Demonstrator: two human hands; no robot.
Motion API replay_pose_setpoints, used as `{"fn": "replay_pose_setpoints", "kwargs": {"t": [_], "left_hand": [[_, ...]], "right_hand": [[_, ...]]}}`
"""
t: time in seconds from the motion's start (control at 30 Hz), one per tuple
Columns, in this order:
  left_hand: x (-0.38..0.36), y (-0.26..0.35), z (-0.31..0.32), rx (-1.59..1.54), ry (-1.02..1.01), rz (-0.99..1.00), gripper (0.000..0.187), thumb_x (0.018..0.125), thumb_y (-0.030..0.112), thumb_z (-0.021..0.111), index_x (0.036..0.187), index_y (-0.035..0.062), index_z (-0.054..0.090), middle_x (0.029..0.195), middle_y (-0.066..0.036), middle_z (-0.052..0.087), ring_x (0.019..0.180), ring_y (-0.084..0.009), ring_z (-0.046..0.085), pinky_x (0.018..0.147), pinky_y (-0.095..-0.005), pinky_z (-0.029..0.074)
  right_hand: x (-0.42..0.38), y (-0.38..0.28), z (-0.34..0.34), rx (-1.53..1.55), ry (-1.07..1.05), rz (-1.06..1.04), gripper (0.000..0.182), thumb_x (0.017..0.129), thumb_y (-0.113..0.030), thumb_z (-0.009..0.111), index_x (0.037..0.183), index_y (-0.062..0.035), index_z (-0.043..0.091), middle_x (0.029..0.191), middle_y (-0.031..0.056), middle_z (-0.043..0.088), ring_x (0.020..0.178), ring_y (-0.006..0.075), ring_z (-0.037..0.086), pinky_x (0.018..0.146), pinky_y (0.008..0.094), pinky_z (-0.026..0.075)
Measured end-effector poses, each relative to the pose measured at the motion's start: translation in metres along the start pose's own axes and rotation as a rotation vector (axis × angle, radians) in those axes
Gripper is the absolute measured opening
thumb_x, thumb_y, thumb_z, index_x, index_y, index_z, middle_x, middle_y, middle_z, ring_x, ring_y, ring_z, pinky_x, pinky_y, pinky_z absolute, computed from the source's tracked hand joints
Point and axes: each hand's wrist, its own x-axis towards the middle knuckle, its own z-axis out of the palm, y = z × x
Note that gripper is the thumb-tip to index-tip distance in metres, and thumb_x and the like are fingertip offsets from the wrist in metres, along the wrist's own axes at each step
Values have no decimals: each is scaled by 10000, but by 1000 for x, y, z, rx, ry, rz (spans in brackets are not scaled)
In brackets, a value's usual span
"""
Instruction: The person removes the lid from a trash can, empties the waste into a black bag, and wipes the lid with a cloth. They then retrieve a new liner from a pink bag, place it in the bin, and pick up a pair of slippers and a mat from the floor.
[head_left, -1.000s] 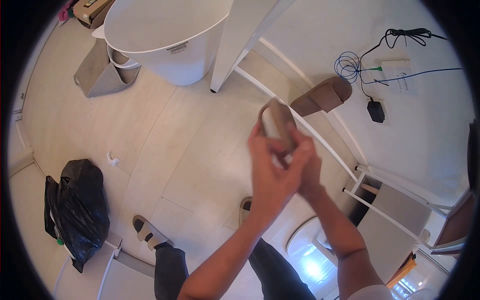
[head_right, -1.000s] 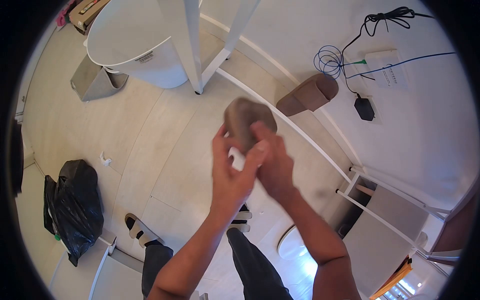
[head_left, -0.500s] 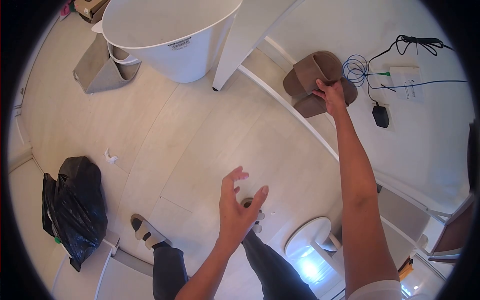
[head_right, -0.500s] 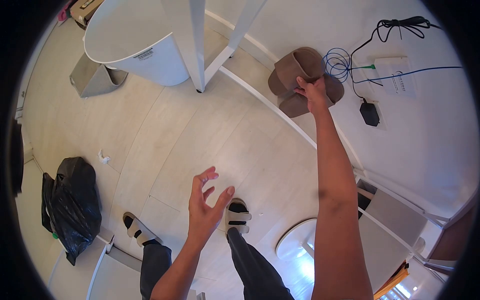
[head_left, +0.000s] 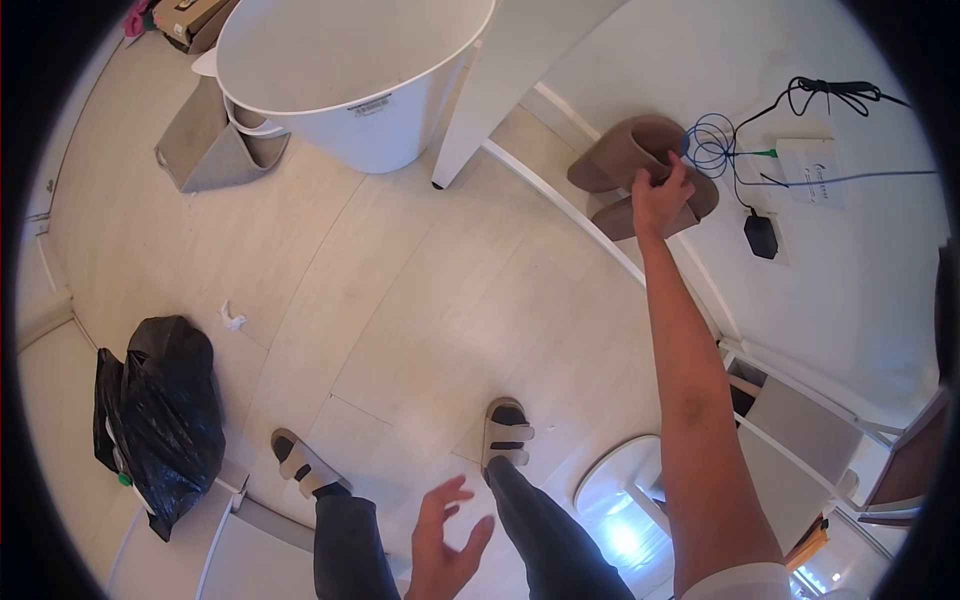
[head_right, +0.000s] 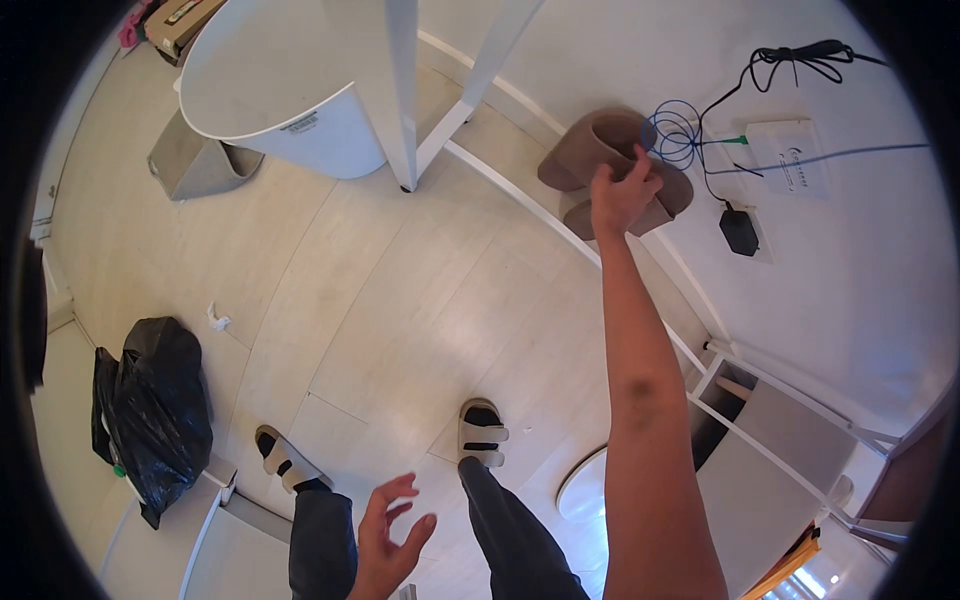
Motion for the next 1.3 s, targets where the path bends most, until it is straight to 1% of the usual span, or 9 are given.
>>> {"fn": "replay_pose_setpoints", "kwargs": {"t": [0.13, 0.23, 0.37, 0.53, 0.6, 0.7, 0.83, 1.13, 1.3], "left_hand": [[-29, -36, -8, 154, 47, -30, 242, 887, 198, 575, 1086, 62, 565, 1226, -130, 523, 1077, -276, 543, 856, -389, 469], [-20, -64, -7, 68, 26, -228, 322, 783, 86, 668, 1048, 42, 492, 1197, -166, 521, 1095, -229, 516, 855, -358, 448], [-14, -102, -5, 179, 69, -123, 324, 769, 107, 672, 1049, 49, 519, 1067, -114, 574, 998, -220, 563, 781, -352, 464], [-16, -122, -10, 217, 47, -199, 267, 783, 109, 657, 1009, 35, 534, 1067, -121, 597, 972, -223, 582, 787, -347, 473], [-19, -129, -13, 251, 48, -220, 265, 784, 113, 658, 1003, 27, 535, 1031, -118, 616, 955, -226, 595, 783, -342, 476], [-20, -130, -7, 311, 37, -236, 262, 785, 109, 654, 1001, 16, 540, 990, -118, 634, 929, -231, 610, 777, -331, 481], [-19, -133, 1, 345, 13, -231, 256, 785, 105, 649, 1004, 15, 550, 977, -127, 637, 925, -235, 614, 776, -330, 483], [-16, -145, 9, 395, -7, -282, 258, 789, 110, 642, 1004, -2, 554, 948, -159, 636, 905, -245, 623, 782, -338, 497], [-14, -149, 15, 367, -17, -292, 260, 792, 112, 640, 1004, -14, 556, 949, -171, 633, 900, -246, 627, 795, -337, 503]], "right_hand": [[-4, 2, -20, -505, 47, -285, 465, 764, -522, 600, 1130, -243, 536, 1146, 184, 410, 1041, 366, 405, 804, 520, 390], [3, 13, -27, -592, -80, -63, 543, 727, -621, 595, 1133, -263, 547, 1163, 181, 413, 1081, 384, 392, 772, 563, 386], [16, 27, -39, -482, -260, 124, 520, 732, -594, 616, 1060, -190, 604, 1081, 181, 518, 1043, 368, 477, 780, 513, 414], [27, 94, -83, -11, -447, -67, 522, 722, -531, 673, 945, -60, 638, 854, 116, 660, 782, 232, 605, 743, 312, 447], [23, 132, -116, -11, -501, -44, 449, 734, -444, 702, 940, -50, 643, 901, 111, 655, 816, 196, 602, 739, 311, 452], [19, 235, -176, -270, -332, -223, 362, 702, -409, 729, 860, -95, 645, 843, 133, 641, 807, 321, 600, 720, 393, 459], [21, 305, -225, -333, -379, 82, 417, 694, -430, 736, 902, -79, 649, 828, 127, 643, 793, 281, 596, 738, 359, 445], [44, 373, -241, -82, -662, 347, 360, 751, -379, 723, 946, -92, 628, 791, -22, 571, 701, 79, 489, 632, 258, 402], [54, 359, -241, -92, -719, 446, 393, 738, -361, 740, 1010, -102, 622, 875, -14, 588, 762, 82, 501, 669, 252, 406]]}}
